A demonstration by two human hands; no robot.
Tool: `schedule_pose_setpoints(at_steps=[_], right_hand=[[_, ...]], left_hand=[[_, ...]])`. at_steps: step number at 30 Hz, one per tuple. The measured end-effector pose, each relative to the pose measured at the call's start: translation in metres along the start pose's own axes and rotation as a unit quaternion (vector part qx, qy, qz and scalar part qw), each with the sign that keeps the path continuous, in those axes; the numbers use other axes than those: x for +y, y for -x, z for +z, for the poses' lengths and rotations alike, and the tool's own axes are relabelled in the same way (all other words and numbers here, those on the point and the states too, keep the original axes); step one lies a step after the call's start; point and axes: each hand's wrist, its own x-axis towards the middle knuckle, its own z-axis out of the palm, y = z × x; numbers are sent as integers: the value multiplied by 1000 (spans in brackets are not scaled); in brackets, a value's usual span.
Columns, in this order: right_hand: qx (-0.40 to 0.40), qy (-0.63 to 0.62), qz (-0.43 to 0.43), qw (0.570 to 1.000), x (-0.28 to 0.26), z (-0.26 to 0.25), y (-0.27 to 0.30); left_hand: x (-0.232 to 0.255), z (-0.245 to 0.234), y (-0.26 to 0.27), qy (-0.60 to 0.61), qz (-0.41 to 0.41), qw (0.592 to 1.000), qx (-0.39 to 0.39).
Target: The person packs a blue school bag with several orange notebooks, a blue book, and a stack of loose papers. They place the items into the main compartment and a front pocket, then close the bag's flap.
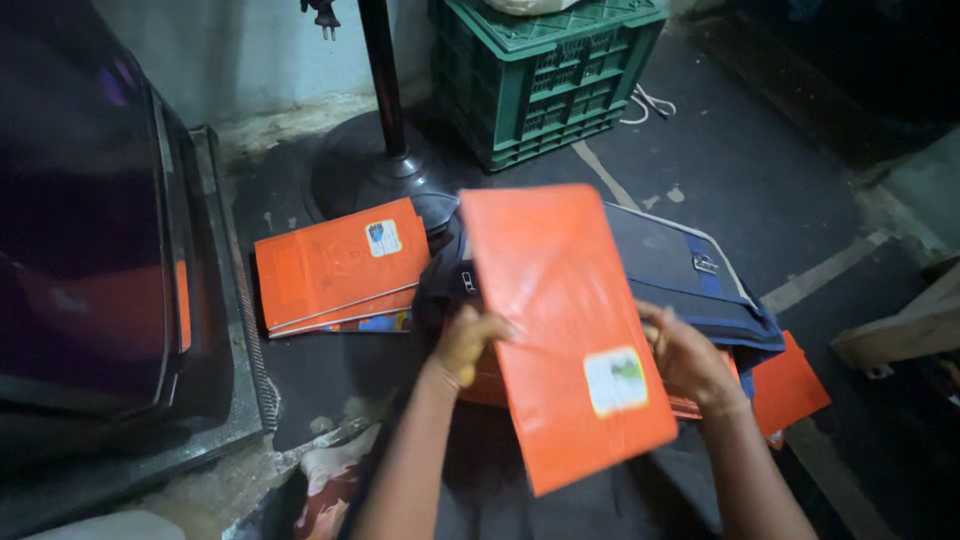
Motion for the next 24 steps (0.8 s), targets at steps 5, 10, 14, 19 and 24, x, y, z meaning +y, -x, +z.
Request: schedule_pose_setpoints(at_steps=[5, 10, 14, 19, 24], right_hand=[[172, 70, 7, 983, 27, 11, 43], [181, 38, 18, 983, 36, -37, 73], [149, 63, 78, 984, 59, -60, 75], [48, 87, 150, 984, 83, -41, 61], [28, 56, 192, 979, 108, -29, 34]], left_hand=[[27, 49, 29, -72, -120, 963, -230], [28, 16, 13, -104, -228, 968, -31], [1, -19, -5, -177, -239, 951, 80], [-29, -34, -26, -126, -94, 975, 155], [-15, -29, -29, -176, -48, 972, 151]])
